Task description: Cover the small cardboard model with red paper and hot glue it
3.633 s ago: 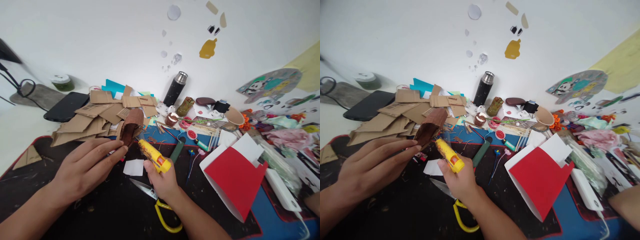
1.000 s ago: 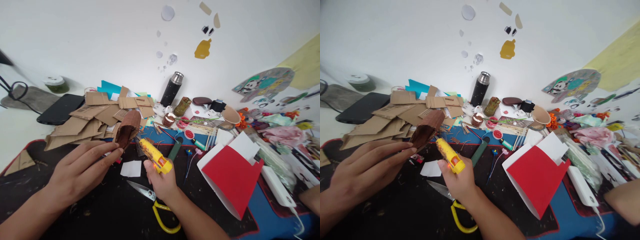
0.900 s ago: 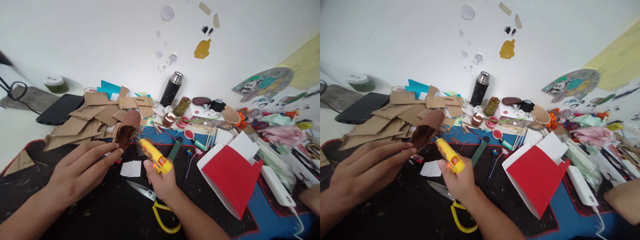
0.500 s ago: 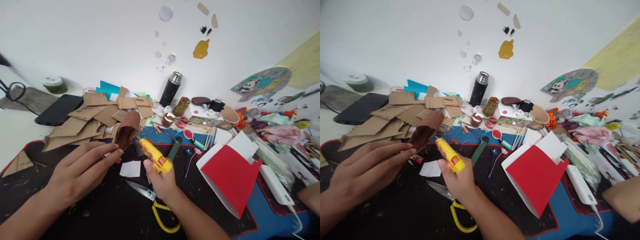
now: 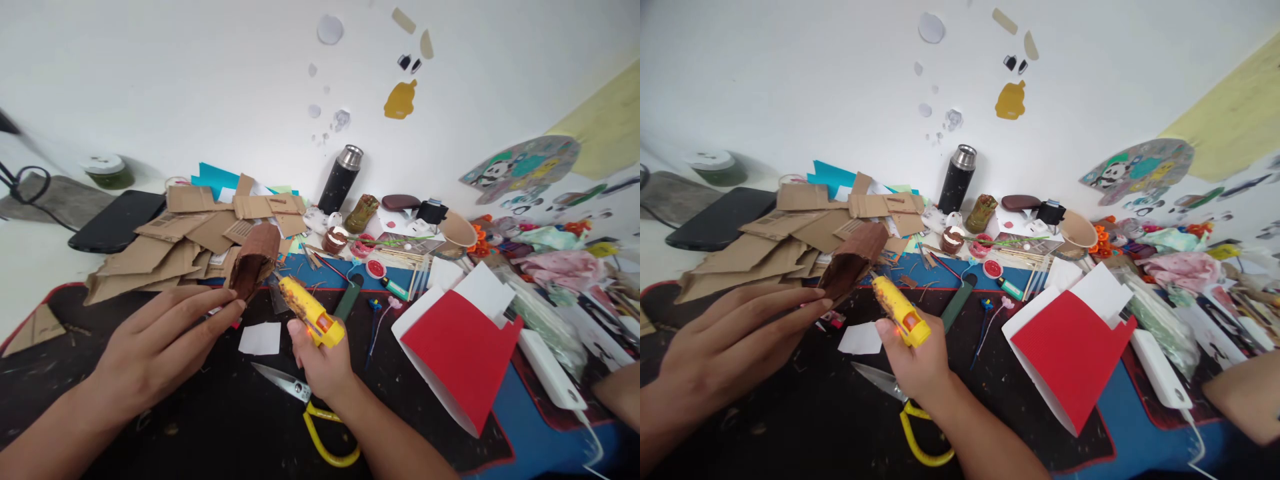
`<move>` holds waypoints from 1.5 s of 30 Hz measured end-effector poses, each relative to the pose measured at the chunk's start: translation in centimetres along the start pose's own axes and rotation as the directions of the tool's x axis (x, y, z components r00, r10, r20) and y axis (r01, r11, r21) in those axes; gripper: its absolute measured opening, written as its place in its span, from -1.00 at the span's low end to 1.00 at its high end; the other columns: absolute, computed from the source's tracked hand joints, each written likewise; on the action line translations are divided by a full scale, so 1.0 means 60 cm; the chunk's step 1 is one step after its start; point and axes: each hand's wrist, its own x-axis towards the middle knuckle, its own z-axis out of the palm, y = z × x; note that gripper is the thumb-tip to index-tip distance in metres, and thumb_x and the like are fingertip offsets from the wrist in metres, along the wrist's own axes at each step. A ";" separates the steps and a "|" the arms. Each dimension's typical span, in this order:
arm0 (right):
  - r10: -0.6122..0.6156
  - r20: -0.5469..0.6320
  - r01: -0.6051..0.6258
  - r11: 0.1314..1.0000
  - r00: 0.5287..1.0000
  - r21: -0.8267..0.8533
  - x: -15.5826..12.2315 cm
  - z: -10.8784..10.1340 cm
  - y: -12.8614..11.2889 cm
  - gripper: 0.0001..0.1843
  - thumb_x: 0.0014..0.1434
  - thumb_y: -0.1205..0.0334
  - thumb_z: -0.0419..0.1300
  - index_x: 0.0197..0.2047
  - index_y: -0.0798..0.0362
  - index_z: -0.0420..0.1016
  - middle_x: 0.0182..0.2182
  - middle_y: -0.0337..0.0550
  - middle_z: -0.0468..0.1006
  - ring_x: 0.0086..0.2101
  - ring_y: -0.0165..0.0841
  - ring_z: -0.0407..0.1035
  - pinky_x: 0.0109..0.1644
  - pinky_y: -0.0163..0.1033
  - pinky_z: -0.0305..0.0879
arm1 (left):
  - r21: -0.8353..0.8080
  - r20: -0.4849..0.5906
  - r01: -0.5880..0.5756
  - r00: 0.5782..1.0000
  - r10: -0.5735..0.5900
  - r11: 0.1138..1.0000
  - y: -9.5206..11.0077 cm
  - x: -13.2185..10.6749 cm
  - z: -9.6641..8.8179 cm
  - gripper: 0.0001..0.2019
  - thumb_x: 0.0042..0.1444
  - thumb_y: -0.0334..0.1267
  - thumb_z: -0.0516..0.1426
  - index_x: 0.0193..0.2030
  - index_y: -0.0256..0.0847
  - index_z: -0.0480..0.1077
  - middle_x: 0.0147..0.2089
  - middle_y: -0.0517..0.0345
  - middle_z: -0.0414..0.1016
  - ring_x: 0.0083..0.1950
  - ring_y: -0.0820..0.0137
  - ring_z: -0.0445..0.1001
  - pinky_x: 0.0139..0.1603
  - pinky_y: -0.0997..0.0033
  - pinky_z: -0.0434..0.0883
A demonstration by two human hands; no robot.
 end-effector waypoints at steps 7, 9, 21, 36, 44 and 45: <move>-0.010 0.004 0.010 1.000 1.000 0.027 0.002 -0.001 -0.003 -0.30 0.51 -0.43 0.22 -0.48 -0.09 0.30 -0.69 -0.35 0.27 -0.62 -0.41 0.21 -0.56 -0.29 0.12 | 0.006 0.022 0.008 1.000 -0.008 1.000 0.002 0.000 -0.003 -0.55 0.36 -0.71 0.30 0.28 -0.24 0.56 0.19 -0.04 0.74 0.21 0.26 0.65 0.31 0.20 0.59; -0.011 0.002 0.011 1.000 1.000 0.024 0.002 -0.002 -0.003 -0.29 0.51 -0.43 0.21 -0.48 -0.10 0.29 -0.69 -0.35 0.25 -0.61 -0.40 0.22 -0.56 -0.29 0.12 | 0.008 0.020 0.016 1.000 -0.016 1.000 0.003 -0.001 -0.002 -0.57 0.39 -0.68 0.29 0.28 -0.21 0.56 0.19 -0.01 0.74 0.21 0.28 0.66 0.30 0.21 0.60; 0.009 -0.013 -0.009 0.999 1.000 0.031 0.002 -0.002 -0.004 -0.29 0.49 -0.44 0.22 -0.50 -0.10 0.32 -0.71 -0.33 0.26 -0.62 -0.38 0.23 -0.58 -0.28 0.13 | -0.008 0.021 0.033 0.999 -0.033 0.999 0.000 -0.008 0.001 -0.54 0.38 -0.64 0.28 0.31 -0.14 0.58 0.22 0.02 0.77 0.22 0.24 0.69 0.32 0.20 0.63; 0.010 -0.021 -0.009 0.999 1.000 0.042 0.003 -0.002 -0.005 -0.29 0.48 -0.45 0.23 -0.49 -0.09 0.34 -0.69 -0.32 0.27 -0.57 -0.35 0.29 -0.55 -0.28 0.17 | -0.040 -0.025 0.035 0.999 -0.036 0.999 -0.001 -0.022 0.017 -0.51 0.39 -0.60 0.22 0.34 -0.10 0.58 0.21 -0.02 0.78 0.19 0.15 0.74 0.28 0.15 0.69; 0.007 -0.032 -0.007 1.000 0.999 0.024 0.003 -0.002 -0.004 -0.29 0.50 -0.44 0.20 -0.49 -0.10 0.33 -0.69 -0.31 0.26 -0.58 -0.35 0.28 -0.55 -0.28 0.17 | -0.037 -0.006 0.016 1.000 -0.016 0.999 0.000 -0.023 0.018 -0.57 0.47 -0.56 0.18 0.36 -0.15 0.57 0.21 -0.06 0.76 0.21 0.16 0.70 0.28 0.13 0.68; 0.005 -0.033 -0.004 1.000 0.999 0.024 0.003 -0.002 -0.005 -0.29 0.50 -0.44 0.21 -0.50 -0.10 0.33 -0.69 -0.31 0.27 -0.57 -0.35 0.29 -0.55 -0.28 0.18 | -0.037 -0.002 0.011 1.000 -0.012 0.999 0.000 -0.023 0.019 -0.58 0.47 -0.56 0.18 0.36 -0.17 0.57 0.21 -0.08 0.76 0.21 0.15 0.70 0.27 0.13 0.68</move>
